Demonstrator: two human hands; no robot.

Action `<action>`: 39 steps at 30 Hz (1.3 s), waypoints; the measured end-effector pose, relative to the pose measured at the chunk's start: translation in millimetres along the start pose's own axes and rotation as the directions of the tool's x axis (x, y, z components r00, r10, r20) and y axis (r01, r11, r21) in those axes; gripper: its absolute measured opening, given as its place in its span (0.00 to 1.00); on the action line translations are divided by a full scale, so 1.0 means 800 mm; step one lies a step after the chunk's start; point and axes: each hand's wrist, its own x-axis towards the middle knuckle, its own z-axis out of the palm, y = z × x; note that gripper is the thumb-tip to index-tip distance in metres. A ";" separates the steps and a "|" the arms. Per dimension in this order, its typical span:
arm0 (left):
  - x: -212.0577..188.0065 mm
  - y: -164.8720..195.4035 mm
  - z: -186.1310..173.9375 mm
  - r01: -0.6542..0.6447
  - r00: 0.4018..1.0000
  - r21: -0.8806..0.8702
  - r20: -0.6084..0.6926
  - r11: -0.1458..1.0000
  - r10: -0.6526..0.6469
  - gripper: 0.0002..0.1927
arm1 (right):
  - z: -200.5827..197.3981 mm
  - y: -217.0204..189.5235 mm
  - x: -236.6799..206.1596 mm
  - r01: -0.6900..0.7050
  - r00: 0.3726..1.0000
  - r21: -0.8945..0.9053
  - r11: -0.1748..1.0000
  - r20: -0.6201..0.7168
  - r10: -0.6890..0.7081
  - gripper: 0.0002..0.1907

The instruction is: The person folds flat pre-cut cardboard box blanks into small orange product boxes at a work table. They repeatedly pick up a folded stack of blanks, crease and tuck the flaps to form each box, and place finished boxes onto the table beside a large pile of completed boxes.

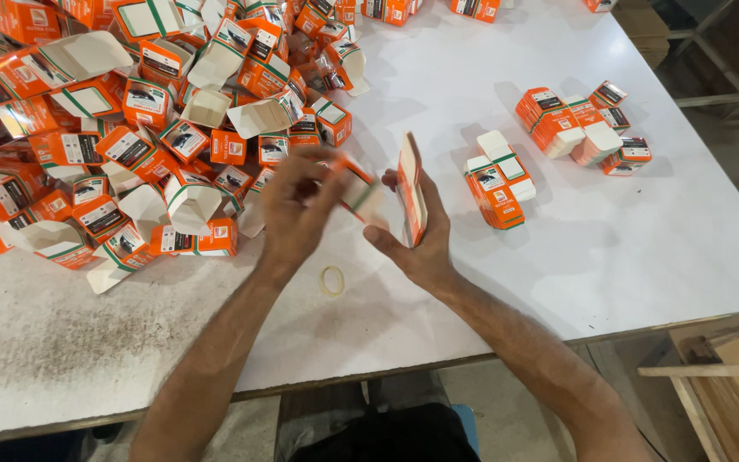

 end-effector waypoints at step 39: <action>-0.023 -0.055 0.047 0.031 1.000 -0.376 0.013 0.926 -0.028 0.10 | 0.000 -0.006 0.000 -0.234 0.970 0.106 0.966 0.089 0.225 0.28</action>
